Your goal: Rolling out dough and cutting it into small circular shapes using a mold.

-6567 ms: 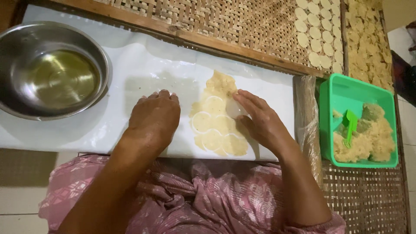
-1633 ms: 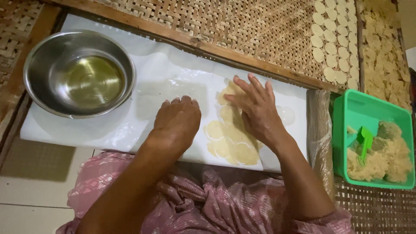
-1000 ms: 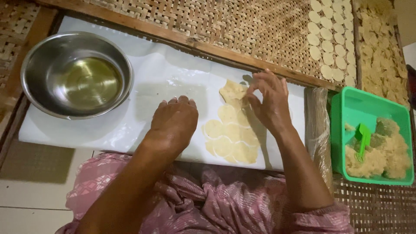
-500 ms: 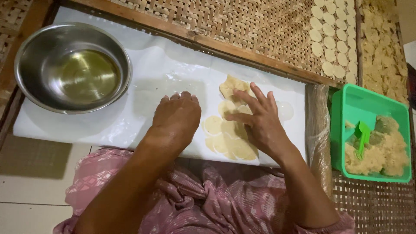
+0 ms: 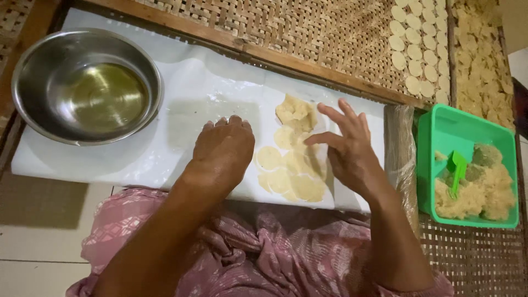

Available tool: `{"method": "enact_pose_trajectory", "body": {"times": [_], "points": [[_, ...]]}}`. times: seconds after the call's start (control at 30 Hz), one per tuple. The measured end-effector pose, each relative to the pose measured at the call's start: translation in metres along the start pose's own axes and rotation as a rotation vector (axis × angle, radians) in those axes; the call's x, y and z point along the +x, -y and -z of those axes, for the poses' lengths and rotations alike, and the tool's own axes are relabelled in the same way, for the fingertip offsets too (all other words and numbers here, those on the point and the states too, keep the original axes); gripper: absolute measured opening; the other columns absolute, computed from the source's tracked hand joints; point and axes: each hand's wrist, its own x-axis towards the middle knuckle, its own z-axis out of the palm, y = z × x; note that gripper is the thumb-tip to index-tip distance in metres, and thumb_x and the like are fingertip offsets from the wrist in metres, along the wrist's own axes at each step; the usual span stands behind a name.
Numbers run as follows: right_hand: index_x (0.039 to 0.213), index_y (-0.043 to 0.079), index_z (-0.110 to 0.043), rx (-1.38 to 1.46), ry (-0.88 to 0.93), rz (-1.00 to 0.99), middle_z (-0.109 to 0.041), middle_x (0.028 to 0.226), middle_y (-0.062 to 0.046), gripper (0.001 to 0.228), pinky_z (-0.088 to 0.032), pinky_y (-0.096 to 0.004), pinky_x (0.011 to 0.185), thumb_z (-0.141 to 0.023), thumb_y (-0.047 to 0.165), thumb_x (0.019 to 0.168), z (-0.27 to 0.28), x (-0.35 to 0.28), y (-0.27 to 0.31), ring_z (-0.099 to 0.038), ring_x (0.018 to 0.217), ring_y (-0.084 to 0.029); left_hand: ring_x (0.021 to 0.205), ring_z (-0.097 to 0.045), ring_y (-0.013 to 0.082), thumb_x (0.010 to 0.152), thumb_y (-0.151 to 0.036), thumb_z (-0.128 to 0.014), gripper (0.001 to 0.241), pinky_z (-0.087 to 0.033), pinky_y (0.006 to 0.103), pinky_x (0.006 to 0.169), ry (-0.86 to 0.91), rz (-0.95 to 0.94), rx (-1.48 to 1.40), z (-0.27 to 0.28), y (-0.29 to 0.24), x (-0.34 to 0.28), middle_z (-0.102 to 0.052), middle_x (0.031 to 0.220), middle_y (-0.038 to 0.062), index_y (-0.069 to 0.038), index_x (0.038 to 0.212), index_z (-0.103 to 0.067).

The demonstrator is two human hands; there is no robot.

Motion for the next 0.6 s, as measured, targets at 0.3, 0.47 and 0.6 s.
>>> {"method": "enact_pose_trajectory", "body": {"times": [0.3,0.47,0.6], "points": [[0.101,0.027,-0.08,-0.083,0.035,0.002,-0.045,0.156,-0.003,0.042,-0.014,-0.068,0.123,-0.066,-0.006,0.08,-0.008,0.001,0.009,-0.027,0.154,-0.036,0.117,-0.061,0.0326,0.081,0.002,-0.068,0.033,-0.047,0.0453,0.1,-0.042,-0.01,-0.004,-0.005,-0.001,0.002,-0.064,0.117,0.017,0.0,0.113,-0.063],[0.104,0.026,-0.081,-0.044,0.074,-0.011,-0.044,0.156,-0.003,0.042,-0.012,-0.07,0.122,-0.068,-0.004,0.078,-0.016,0.003,0.011,-0.026,0.152,-0.036,0.115,-0.063,0.0327,0.08,0.001,-0.069,0.033,-0.048,0.0447,0.098,-0.037,-0.03,0.015,-0.003,-0.002,0.001,-0.064,0.116,0.017,-0.001,0.112,-0.063],[0.102,0.025,-0.081,-0.086,0.08,0.01,-0.047,0.157,-0.002,0.043,-0.012,-0.069,0.123,-0.064,-0.007,0.08,-0.008,0.004,0.004,-0.027,0.155,-0.034,0.113,-0.063,0.0333,0.078,0.001,-0.07,0.032,-0.048,0.0456,0.098,-0.088,-0.053,0.012,-0.009,0.0,0.003,-0.064,0.115,0.018,0.0,0.109,-0.064]]}}
